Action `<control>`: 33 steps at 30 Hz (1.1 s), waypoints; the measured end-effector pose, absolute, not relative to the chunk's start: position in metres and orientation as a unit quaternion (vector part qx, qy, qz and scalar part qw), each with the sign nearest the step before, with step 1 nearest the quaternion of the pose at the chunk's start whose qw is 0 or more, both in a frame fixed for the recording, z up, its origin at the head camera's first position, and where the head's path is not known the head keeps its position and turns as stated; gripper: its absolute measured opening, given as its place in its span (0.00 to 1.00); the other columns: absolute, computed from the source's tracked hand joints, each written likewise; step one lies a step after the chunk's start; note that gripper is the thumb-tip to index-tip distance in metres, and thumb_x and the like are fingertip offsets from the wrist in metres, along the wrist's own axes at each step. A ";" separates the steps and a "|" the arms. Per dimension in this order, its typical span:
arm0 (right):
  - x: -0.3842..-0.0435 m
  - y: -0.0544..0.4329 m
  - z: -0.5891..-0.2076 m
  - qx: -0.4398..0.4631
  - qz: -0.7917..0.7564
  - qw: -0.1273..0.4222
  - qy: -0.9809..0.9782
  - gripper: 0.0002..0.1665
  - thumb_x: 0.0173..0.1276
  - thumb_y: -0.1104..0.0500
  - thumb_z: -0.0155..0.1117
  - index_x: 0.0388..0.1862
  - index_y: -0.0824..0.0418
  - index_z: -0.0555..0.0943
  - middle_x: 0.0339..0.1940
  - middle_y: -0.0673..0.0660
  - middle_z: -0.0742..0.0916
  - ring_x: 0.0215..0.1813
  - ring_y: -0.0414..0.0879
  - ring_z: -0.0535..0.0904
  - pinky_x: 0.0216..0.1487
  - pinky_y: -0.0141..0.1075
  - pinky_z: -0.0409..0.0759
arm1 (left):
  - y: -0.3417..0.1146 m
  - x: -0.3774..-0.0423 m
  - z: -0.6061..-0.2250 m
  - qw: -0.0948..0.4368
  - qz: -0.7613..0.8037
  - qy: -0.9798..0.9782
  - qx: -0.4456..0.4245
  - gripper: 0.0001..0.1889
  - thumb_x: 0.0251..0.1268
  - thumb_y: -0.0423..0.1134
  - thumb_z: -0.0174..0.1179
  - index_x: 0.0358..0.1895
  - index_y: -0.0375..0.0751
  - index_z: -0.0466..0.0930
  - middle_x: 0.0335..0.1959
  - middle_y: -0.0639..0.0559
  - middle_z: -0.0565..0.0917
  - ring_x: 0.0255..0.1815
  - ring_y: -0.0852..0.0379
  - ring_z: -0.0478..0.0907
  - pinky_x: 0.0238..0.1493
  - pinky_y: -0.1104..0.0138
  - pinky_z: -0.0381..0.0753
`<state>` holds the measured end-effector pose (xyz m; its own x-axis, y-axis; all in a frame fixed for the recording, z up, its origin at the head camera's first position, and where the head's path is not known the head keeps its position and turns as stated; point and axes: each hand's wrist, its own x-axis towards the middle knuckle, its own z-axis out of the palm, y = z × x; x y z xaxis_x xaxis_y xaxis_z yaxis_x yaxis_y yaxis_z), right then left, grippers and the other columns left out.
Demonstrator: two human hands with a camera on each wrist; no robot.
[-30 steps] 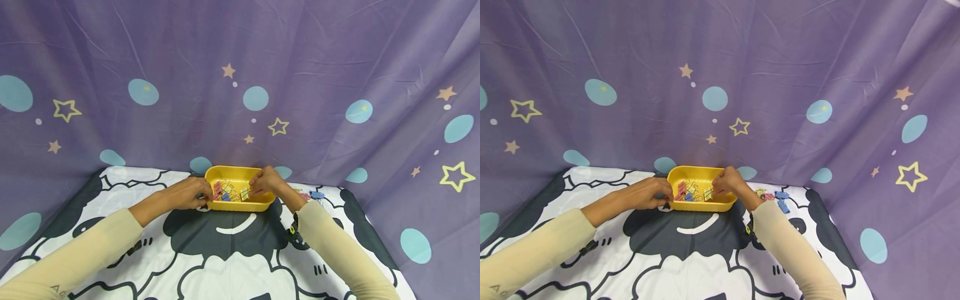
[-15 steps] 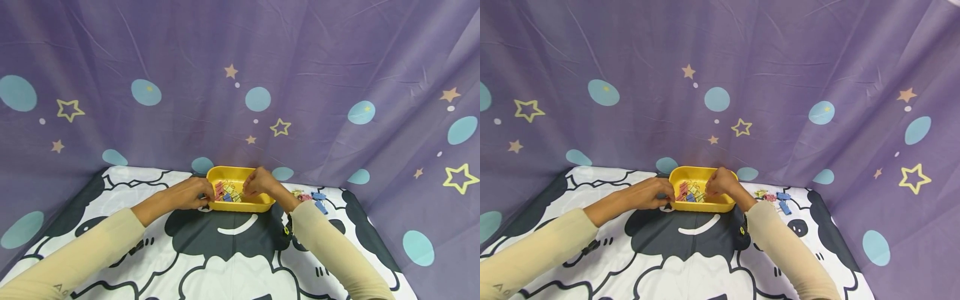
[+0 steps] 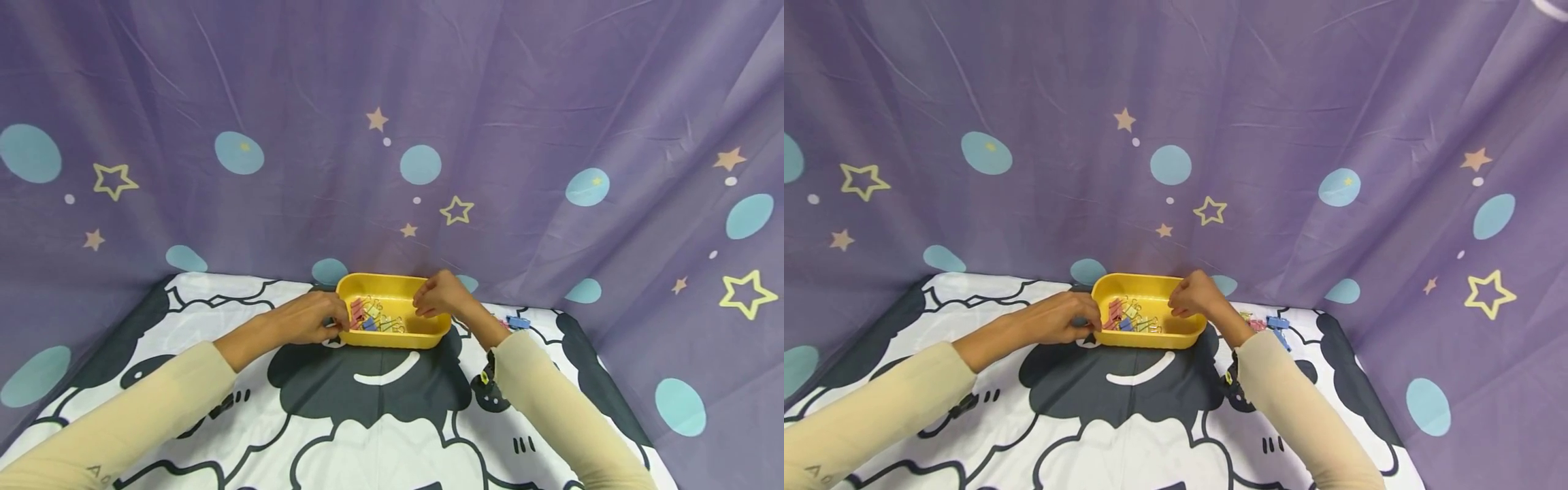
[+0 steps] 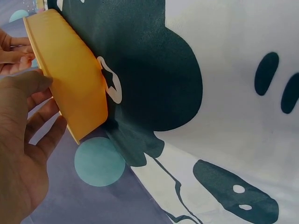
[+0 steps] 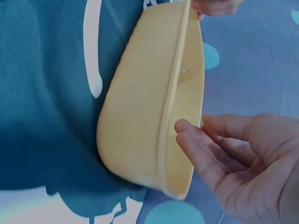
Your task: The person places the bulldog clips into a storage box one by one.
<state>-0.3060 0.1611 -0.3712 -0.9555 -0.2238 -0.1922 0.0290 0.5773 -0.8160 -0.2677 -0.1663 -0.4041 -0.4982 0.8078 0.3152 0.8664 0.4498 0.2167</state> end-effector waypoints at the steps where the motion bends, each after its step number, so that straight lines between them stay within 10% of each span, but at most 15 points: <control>1: -0.306 0.164 -0.371 -0.053 -0.455 0.136 0.878 0.07 0.72 0.70 0.74 0.45 0.75 0.92 0.40 0.70 0.96 0.48 0.63 0.97 0.54 0.52 0.95 | -0.166 -0.268 -0.404 0.083 -0.176 -0.847 -0.494 0.06 0.64 0.28 0.74 0.38 0.44 0.95 0.36 0.57 0.92 0.42 0.57 0.85 0.48 0.61 0.87; 33: -0.301 0.239 -0.367 -0.021 -0.462 0.118 0.879 0.13 0.76 0.70 0.70 0.53 0.80 0.89 0.43 0.73 0.95 0.40 0.52 0.97 0.50 0.44 0.96 | -0.165 -0.269 -0.403 0.067 -0.176 -0.851 -0.490 0.07 0.65 0.27 0.74 0.39 0.45 0.95 0.36 0.59 0.92 0.43 0.57 0.86 0.48 0.60 0.87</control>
<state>-0.3013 0.2386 -0.3665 -0.9714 -0.1452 -0.1876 0.0723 0.5720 -0.8170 -0.2686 -0.1652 -0.4026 -0.5118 0.8100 0.2864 0.8572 0.4588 0.2341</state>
